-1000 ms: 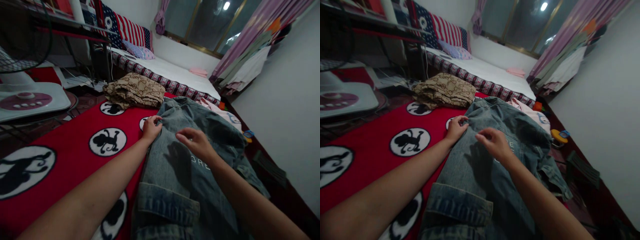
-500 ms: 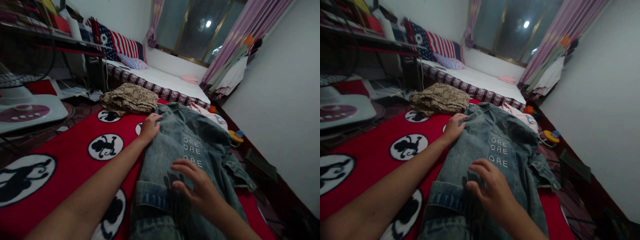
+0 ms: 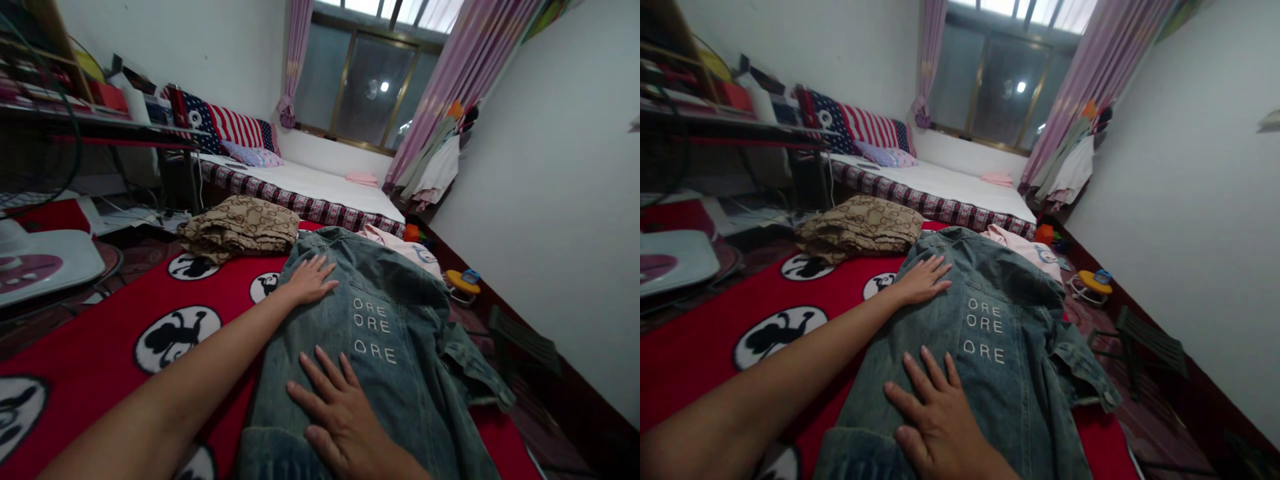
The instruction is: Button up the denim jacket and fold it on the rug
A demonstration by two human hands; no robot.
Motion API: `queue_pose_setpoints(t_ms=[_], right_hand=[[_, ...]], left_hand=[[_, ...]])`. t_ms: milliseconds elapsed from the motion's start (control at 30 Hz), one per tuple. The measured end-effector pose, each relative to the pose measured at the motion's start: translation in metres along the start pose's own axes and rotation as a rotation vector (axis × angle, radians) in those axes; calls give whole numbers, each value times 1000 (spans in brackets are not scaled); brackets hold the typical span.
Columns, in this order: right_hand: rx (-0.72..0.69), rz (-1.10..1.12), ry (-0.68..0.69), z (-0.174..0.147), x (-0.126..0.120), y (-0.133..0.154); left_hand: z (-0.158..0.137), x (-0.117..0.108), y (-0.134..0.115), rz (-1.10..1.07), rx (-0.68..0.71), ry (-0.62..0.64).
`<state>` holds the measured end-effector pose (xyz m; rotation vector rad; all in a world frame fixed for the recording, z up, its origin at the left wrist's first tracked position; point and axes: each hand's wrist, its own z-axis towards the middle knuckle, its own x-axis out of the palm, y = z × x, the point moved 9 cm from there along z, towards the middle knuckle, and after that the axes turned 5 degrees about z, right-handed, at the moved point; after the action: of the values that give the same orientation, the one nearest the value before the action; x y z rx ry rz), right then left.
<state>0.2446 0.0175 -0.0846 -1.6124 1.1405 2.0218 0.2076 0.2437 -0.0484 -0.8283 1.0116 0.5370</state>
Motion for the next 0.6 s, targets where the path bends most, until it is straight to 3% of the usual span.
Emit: queue_pose_setpoints(t_ms=[133, 233, 367, 467, 600], right_hand=[[-10, 25, 5, 0, 5, -5], [31, 61, 17, 0, 4, -4], [75, 106, 17, -2, -5, 2], [96, 136, 12, -5, -11, 4], [85, 189, -43, -6, -11, 2]], left_hand=[[24, 28, 33, 101, -194, 145], [33, 37, 42, 163, -231, 165], [28, 34, 30, 293, -266, 132], [5, 31, 11, 385, -281, 65], [-34, 33, -13, 344, -91, -65]])
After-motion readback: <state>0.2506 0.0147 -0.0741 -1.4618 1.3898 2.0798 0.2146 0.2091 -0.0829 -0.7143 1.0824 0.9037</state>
